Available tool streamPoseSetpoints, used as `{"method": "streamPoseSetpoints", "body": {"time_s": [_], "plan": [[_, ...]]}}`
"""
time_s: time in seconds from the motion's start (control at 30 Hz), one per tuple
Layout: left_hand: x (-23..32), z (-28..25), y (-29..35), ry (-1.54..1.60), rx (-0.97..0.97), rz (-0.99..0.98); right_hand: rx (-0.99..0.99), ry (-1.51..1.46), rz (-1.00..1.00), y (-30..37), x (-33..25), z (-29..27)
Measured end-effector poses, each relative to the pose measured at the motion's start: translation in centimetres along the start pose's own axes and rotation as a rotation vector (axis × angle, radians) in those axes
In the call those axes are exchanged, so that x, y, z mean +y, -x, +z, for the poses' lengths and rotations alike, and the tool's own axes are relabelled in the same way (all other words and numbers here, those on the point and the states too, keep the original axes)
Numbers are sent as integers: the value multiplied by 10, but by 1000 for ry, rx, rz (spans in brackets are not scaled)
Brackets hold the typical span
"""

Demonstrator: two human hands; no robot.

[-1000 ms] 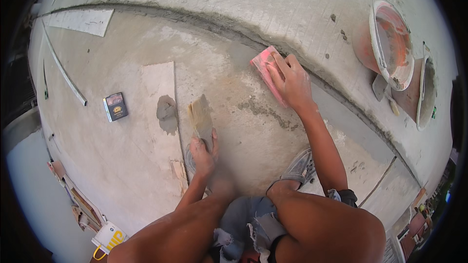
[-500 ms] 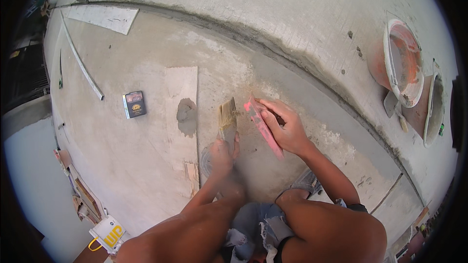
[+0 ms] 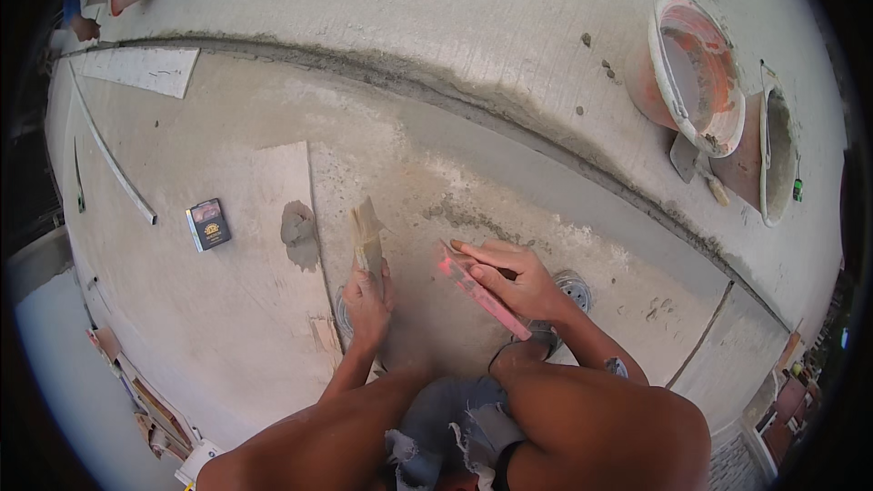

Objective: The person smooths a wet concrete surface using a pink sponge and a brush. They repeatedly wipe the surface, occasionally dipping the sponge into a bucket of water. The person also uses a trowel to scrape and smooth the concrete.

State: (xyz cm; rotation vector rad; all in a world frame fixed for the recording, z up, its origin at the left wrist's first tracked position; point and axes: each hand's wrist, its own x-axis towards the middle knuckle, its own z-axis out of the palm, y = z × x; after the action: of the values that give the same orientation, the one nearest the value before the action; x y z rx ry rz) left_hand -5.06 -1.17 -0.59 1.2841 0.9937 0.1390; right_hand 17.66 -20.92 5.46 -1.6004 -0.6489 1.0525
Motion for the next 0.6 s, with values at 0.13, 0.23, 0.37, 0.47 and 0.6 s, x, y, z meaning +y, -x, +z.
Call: {"method": "streamPoseSetpoints", "body": {"time_s": [0.13, 0.23, 0.37, 0.47, 0.6], "plan": [[-18, -8, -1, 45, 5, 63, 239, -228, 228, -22, 12, -93], [-8, 2, -5, 60, 52, 63, 276, 46, 191, -63, 5, -152], [-1, 4, -10, 116, 33, 29, 88, 271, 212, -134, -6, -178], [1, 6, -9, 121, 57, 24, 78, 436, 229, -177, -5, -168], [0, 6, -7, 148, 63, 43, 5, 439, 173, -211, 12, -156]]}}
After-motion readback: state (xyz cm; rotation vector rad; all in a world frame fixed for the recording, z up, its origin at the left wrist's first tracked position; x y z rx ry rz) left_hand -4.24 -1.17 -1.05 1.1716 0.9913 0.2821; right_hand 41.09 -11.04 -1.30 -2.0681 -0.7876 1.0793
